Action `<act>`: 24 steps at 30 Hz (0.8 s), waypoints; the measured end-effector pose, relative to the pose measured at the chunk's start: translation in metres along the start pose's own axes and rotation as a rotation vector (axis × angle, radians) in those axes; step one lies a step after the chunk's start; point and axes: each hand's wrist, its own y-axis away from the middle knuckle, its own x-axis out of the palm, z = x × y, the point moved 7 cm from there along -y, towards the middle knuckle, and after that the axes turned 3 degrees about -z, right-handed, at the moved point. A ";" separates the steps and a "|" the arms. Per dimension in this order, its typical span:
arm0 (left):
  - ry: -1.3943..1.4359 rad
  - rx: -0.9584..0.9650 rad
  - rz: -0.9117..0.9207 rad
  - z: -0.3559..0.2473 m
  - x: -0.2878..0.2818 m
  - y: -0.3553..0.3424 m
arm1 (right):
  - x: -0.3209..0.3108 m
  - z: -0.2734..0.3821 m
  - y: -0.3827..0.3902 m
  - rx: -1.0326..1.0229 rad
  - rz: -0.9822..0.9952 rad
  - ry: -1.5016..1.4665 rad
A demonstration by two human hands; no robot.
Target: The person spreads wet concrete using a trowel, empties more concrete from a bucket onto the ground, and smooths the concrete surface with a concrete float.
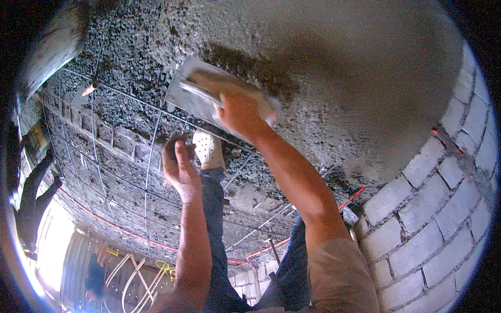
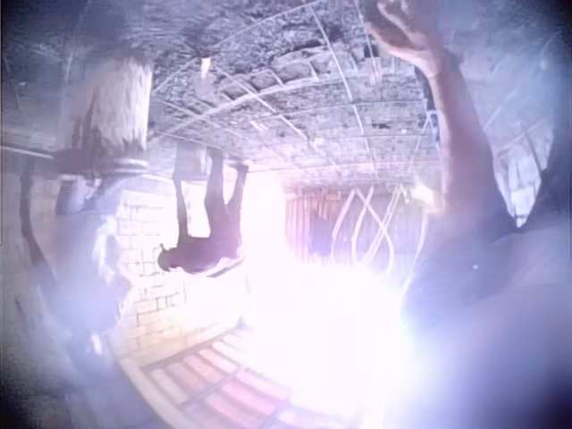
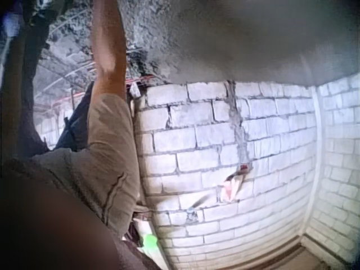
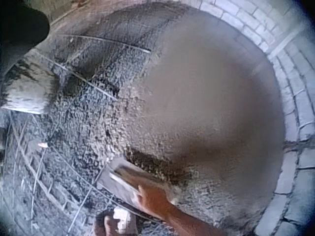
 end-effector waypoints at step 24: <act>-1.273 0.257 0.363 0.103 0.065 -0.088 | -0.056 -0.197 0.324 0.540 -0.328 -0.203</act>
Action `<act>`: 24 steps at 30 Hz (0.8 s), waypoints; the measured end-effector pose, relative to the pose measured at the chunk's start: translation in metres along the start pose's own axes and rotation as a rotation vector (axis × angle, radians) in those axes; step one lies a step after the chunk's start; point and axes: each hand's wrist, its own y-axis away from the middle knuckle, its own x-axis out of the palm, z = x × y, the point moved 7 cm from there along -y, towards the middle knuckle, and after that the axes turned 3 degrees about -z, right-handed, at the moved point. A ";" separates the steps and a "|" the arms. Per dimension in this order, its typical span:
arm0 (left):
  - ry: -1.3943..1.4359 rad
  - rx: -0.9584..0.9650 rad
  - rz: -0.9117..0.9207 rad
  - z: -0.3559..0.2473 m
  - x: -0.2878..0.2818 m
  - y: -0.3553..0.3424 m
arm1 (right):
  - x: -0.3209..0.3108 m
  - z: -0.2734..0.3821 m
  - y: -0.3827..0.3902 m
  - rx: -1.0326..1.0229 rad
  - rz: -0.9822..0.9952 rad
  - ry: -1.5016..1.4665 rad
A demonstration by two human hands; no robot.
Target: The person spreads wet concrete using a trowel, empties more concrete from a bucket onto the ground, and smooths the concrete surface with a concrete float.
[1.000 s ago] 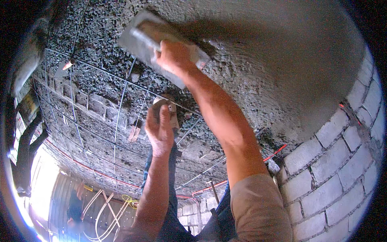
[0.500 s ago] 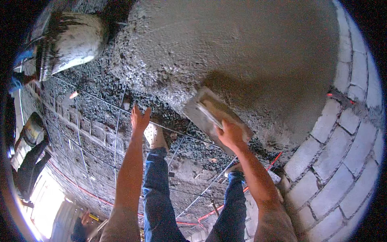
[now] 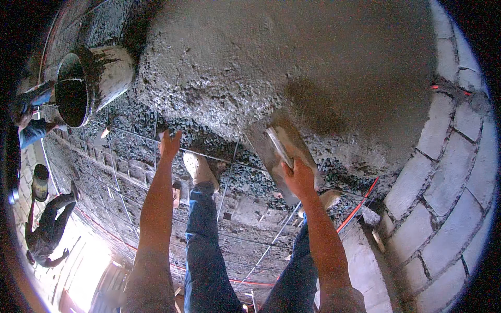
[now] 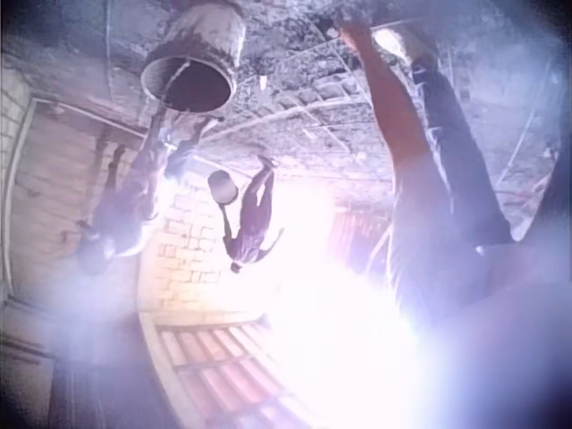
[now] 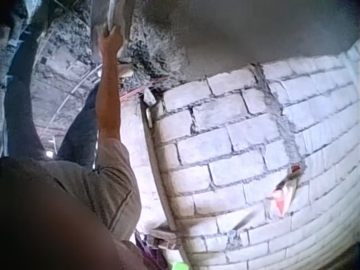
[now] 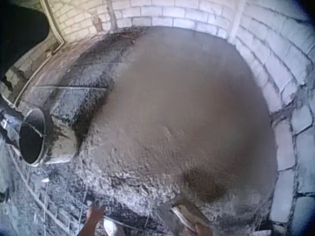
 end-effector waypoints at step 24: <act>0.602 0.113 0.353 -0.074 0.000 0.235 | 0.012 0.076 -0.082 -0.134 0.053 0.168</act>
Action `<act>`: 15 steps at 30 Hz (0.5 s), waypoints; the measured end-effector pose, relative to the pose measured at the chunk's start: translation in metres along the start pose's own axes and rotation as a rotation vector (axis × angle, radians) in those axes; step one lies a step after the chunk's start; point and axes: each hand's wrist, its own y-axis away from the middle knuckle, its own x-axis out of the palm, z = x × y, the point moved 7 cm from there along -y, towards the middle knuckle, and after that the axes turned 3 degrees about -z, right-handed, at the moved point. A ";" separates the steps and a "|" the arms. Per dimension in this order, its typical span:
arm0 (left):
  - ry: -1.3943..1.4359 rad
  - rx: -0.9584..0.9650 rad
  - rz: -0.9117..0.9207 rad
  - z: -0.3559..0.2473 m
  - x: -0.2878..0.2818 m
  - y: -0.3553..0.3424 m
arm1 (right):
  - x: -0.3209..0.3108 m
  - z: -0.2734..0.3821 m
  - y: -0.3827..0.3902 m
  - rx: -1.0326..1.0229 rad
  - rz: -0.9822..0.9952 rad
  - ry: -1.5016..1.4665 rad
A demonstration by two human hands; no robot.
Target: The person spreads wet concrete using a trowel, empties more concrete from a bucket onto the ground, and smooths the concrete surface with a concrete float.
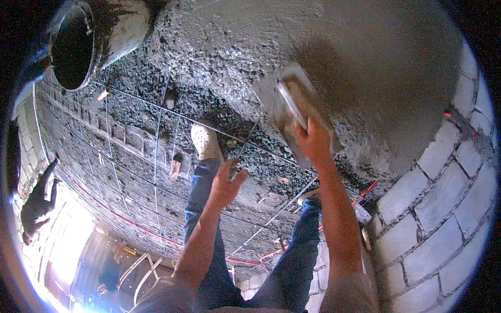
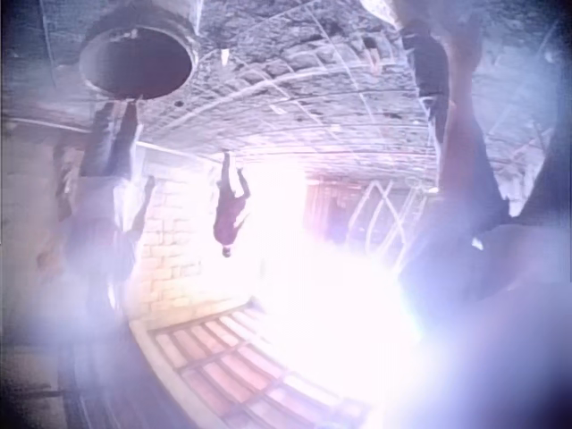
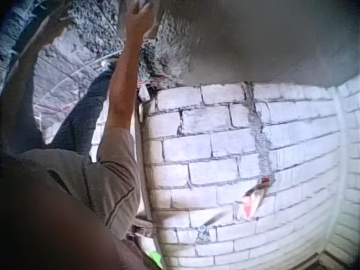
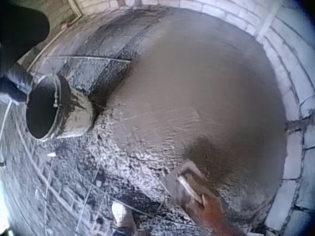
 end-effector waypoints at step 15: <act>0.025 -0.068 -0.070 -0.003 -0.050 -0.046 | 0.070 0.179 -0.111 -0.223 0.051 0.054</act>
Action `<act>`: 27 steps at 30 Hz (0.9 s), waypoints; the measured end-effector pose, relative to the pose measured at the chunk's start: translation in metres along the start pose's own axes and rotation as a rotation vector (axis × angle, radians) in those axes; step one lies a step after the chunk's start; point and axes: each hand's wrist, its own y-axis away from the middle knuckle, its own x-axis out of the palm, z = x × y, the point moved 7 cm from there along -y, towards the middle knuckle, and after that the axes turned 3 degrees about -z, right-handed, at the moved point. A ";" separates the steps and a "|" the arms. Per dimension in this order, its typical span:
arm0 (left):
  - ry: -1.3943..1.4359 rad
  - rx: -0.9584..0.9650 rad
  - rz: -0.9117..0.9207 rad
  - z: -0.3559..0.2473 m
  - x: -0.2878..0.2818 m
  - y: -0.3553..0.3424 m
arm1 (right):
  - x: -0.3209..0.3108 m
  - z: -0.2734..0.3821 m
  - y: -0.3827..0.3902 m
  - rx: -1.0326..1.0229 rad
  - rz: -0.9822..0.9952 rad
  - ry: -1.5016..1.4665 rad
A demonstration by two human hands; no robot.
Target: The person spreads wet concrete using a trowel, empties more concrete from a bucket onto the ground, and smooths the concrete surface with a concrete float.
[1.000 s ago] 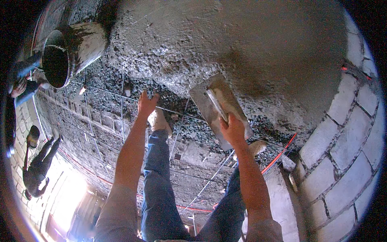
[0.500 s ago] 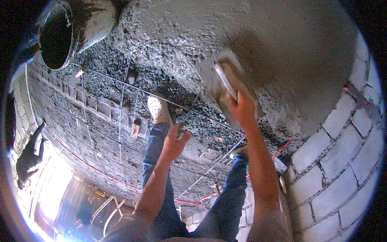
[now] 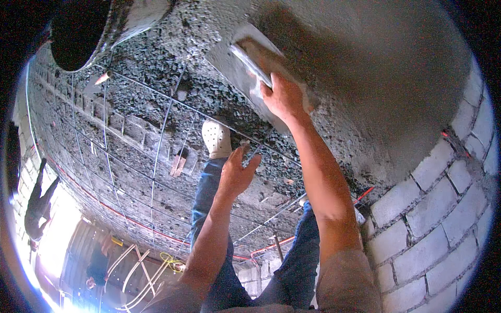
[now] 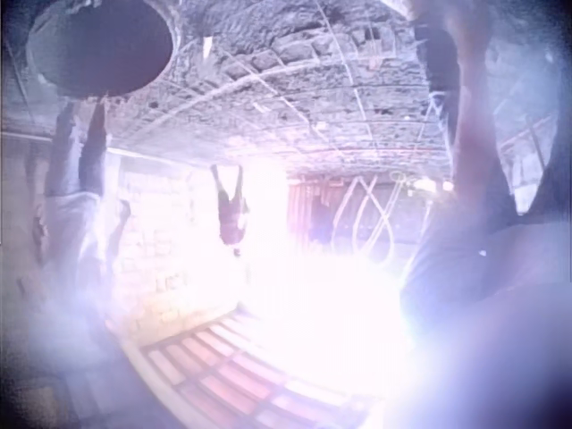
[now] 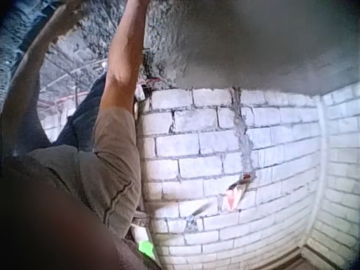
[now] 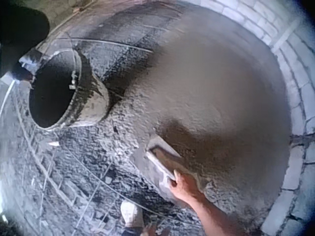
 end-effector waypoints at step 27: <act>-0.020 -0.059 -0.092 0.037 0.005 -0.001 | -0.079 -0.178 0.206 0.697 -0.345 -0.854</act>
